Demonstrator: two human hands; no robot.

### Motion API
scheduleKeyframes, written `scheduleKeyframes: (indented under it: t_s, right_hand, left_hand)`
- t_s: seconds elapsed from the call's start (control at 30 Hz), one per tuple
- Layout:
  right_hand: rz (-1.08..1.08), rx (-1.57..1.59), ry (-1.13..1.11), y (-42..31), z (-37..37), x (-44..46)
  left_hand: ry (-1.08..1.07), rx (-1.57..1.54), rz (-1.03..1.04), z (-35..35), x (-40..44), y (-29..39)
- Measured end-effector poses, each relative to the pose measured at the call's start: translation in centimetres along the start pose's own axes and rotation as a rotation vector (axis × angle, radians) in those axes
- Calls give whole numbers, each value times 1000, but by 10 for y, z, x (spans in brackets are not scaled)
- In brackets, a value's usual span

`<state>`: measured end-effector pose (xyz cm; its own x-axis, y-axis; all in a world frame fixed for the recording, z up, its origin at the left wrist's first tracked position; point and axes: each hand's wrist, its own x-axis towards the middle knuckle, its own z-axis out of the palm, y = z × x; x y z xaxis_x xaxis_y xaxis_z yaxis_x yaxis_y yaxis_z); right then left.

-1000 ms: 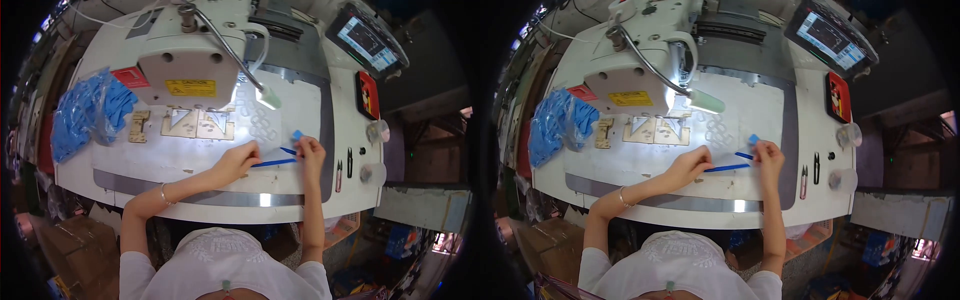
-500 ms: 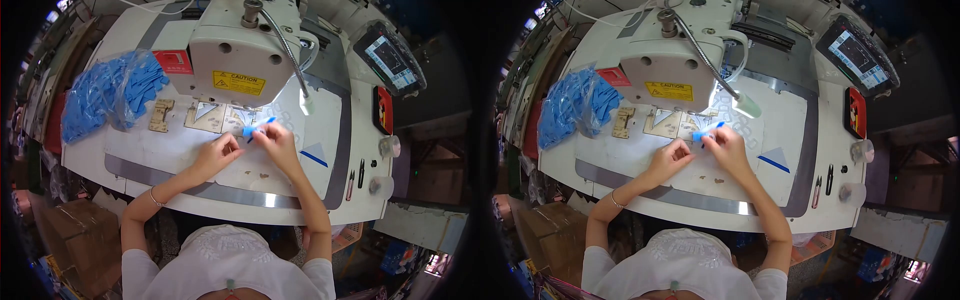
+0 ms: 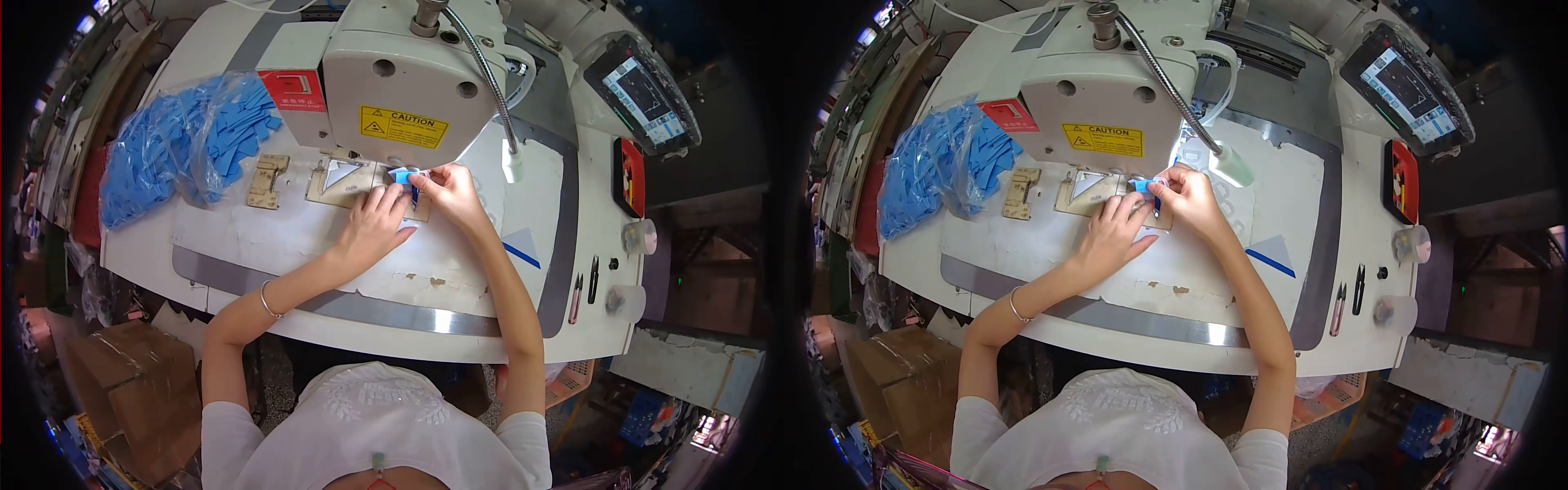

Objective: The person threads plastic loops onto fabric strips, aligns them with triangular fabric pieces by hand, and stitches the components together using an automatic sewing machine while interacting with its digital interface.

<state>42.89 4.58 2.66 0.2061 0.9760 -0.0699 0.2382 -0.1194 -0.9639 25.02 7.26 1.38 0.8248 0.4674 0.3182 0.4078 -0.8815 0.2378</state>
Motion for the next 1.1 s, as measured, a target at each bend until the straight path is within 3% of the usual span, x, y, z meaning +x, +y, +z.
scheduleKeyframes:
  t_s: [0.13, 0.23, 0.33, 0.43, 0.47, 0.7, 0.83, 1.1]
  right_hand:
    - [49, 17, -37, -5, -2, 0]
    - [-123, 38, 26, -4, -5, -7]
    - [-85, -62, 160, -16, -16, -18]
    - [78, -19, 141, -10, -18, -18]
    - [40, 48, 152, 2, -13, -14]
    - [109, -477, 162, 0, -4, 1]
    - [208, -526, 5, -6, -14, 9]
    - [239, -635, 62, -7, -8, 8]
  left_hand:
    - [-4, -67, 60, 2, 1, -5]
    - [-40, -177, 5, -3, 2, -2]
    - [-22, -145, 17, 1, 2, -2]
    - [-29, -161, 39, 2, 2, -4]
    - [-33, -161, 41, 2, 2, -4]
    - [-21, -163, 54, 3, 1, -7]
    - [4, -192, 76, 6, 2, -12]
    - [50, -330, 30, 14, 10, -21]
